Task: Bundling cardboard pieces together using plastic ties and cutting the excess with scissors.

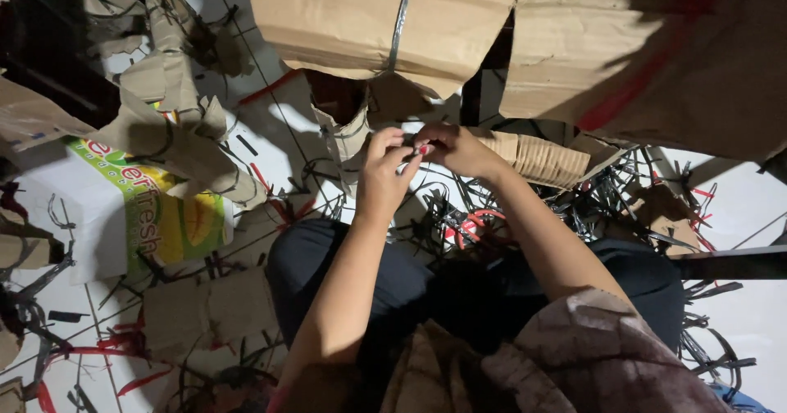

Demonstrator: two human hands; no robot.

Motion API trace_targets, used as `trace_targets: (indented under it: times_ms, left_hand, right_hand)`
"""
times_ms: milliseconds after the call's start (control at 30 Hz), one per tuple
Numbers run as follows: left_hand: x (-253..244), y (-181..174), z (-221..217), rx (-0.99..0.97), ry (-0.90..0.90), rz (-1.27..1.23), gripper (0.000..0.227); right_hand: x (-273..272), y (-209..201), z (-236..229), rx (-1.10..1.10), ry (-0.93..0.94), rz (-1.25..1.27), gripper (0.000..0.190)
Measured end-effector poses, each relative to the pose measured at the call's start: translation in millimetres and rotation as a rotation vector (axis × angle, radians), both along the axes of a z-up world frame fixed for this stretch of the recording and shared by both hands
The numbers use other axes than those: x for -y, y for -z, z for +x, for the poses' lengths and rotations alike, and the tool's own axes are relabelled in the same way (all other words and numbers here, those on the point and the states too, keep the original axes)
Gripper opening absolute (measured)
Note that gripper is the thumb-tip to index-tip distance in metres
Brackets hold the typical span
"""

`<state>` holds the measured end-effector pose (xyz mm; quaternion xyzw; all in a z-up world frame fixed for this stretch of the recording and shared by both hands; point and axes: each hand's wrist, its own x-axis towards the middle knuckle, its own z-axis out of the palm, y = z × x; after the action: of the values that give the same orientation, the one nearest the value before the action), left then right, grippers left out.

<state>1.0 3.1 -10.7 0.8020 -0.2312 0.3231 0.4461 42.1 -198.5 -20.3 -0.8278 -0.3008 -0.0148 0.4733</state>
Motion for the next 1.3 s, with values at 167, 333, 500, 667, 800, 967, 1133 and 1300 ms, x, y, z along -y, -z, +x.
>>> trace_targets:
  times_ms: [167, 333, 500, 667, 800, 967, 1133, 1300]
  left_hand:
    - [-1, -15, -12, 0.022, -0.061, 0.159, 0.010]
    - [-2, -16, -14, 0.052, -0.101, 0.186, 0.005]
    - [0, -15, -16, 0.037, -0.184, 0.246, 0.007]
    - [-1, -20, -22, -0.045, -0.179, 0.249, 0.006]
    - [-1, -1, -20, -0.249, -0.125, 0.242, 0.012]
    - [-3, 41, 1, -0.427, -0.063, 0.275, 0.016]
    - [-10, 39, -4, -0.480, -0.024, 0.187, 0.015]
    - [-10, 44, -10, -0.493, -0.009, 0.032, 0.014]
  right_hand:
    - [1, 8, 1, -0.057, 0.034, 0.023, 0.027]
    - [-4, 5, -3, -0.022, 0.065, 0.031, 0.018]
    - [-10, -1, -6, 0.044, 0.106, 0.013, 0.018]
    - [-14, -1, -15, 0.085, 0.330, -0.062, 0.019]
    - [-28, -10, -12, 0.162, 0.460, -0.218, 0.012]
    - [-44, -5, 11, -0.062, 0.650, -0.383, 0.016]
    - [-28, 47, 44, 0.009, 0.599, -0.317, 0.011]
    - [-21, 3, 15, -0.106, 0.349, -0.043, 0.017]
